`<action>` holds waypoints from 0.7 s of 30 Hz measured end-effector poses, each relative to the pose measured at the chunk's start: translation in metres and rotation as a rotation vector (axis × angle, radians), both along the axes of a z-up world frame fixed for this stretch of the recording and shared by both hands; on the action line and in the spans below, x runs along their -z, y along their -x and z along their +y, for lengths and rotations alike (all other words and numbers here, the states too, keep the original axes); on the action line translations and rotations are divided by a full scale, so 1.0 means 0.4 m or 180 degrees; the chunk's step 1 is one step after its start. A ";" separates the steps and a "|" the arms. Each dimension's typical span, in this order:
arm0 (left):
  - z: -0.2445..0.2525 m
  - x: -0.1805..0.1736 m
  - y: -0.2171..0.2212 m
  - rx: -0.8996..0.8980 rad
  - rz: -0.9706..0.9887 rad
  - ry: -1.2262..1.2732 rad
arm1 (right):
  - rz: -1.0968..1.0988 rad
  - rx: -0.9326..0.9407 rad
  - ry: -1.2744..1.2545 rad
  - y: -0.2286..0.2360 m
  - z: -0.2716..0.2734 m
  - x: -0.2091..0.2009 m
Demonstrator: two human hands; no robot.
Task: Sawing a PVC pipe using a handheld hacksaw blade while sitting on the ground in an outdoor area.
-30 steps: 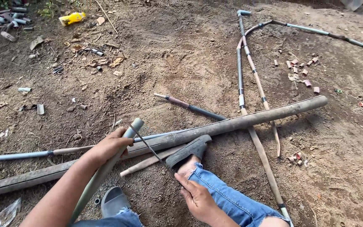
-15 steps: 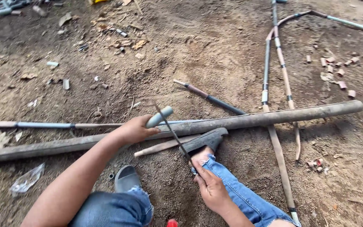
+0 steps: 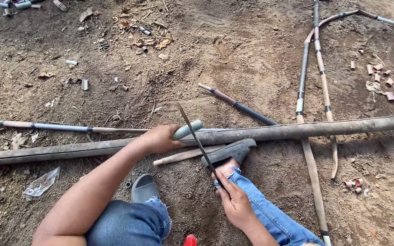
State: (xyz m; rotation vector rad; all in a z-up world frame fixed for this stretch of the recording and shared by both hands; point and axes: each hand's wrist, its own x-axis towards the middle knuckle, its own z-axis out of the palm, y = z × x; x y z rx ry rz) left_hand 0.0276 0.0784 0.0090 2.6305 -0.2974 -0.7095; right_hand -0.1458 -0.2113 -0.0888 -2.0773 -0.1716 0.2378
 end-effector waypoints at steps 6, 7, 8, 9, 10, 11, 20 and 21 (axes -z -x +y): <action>0.036 0.018 -0.020 -0.0268 -0.0243 -0.0078 | -0.0175 -0.0081 0.0123 0.018 -0.012 0.060; 0.030 0.019 -0.018 -0.0275 -0.0247 -0.0077 | -0.0179 -0.0089 0.0124 0.015 -0.010 0.056; 0.023 0.022 -0.014 -0.0219 -0.0132 -0.0120 | -0.0188 -0.0063 0.0074 0.016 -0.008 0.053; 0.016 0.025 -0.009 -0.0162 -0.0017 -0.0163 | -0.0196 -0.0038 0.0024 0.017 -0.006 0.051; 0.005 0.019 -0.004 -0.0155 -0.0003 -0.0163 | -0.0182 -0.0031 0.0025 0.010 -0.001 0.046; -0.006 0.013 0.001 -0.0016 0.0017 -0.0193 | -0.0160 -0.0027 0.0066 0.004 0.003 0.041; 0.009 -0.026 0.009 -0.0326 0.0209 -0.0109 | -0.0480 -0.0118 -0.0011 0.000 0.007 0.076; 0.006 -0.011 0.013 -0.0148 0.0237 -0.0160 | -0.0416 -0.0109 0.0075 -0.002 0.006 0.080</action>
